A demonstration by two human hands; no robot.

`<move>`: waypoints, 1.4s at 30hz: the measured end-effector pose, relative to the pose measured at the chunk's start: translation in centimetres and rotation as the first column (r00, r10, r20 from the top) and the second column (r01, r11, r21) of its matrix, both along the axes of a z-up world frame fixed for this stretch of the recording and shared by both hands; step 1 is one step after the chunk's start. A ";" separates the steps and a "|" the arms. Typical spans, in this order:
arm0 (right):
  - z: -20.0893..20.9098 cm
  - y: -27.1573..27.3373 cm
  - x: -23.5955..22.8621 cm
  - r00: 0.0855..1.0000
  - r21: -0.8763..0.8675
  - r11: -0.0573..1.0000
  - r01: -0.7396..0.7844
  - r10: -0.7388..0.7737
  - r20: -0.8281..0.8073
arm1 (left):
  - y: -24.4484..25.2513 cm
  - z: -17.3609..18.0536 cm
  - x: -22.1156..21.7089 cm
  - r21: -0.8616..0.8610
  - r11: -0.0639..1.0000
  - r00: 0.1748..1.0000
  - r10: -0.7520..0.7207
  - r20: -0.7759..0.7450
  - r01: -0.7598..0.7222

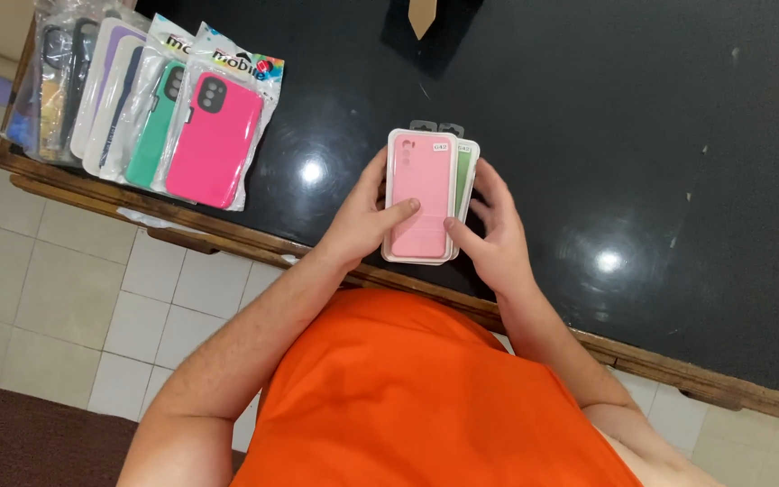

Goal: Organizing and hanging various phone cases on a retail display pegboard.

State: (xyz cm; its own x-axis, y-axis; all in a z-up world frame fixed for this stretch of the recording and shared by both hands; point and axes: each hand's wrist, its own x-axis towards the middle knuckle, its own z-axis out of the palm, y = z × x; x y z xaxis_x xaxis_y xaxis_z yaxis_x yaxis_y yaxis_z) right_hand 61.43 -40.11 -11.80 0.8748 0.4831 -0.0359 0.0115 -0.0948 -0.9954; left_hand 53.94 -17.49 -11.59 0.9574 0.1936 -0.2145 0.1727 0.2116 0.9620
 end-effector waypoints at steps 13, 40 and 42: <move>-0.1 1.7 -0.6 0.988 0.157 0.985 0.073 -0.051 -0.144 | 1.9 -2.9 -0.3 -0.154 0.984 0.995 0.095 0.023 -0.090; -1.4 2.0 0.1 0.972 0.220 0.963 0.156 -0.110 -0.207 | 3.0 -3.0 -2.3 -0.211 0.977 0.993 0.066 0.101 -0.044; -2.0 1.5 0.9 0.961 0.239 0.943 0.232 -0.183 -0.208 | 3.6 -2.9 -2.6 -0.239 0.969 0.991 0.091 0.094 -0.066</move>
State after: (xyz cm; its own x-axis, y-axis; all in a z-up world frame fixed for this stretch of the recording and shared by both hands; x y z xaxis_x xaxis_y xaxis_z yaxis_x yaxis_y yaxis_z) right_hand 62.29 -38.62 -13.78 0.9470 0.3051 -0.1008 -0.1628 0.1850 -0.9692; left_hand 51.29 -13.91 -14.53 0.9605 0.2251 -0.1637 0.0489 0.4424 0.8955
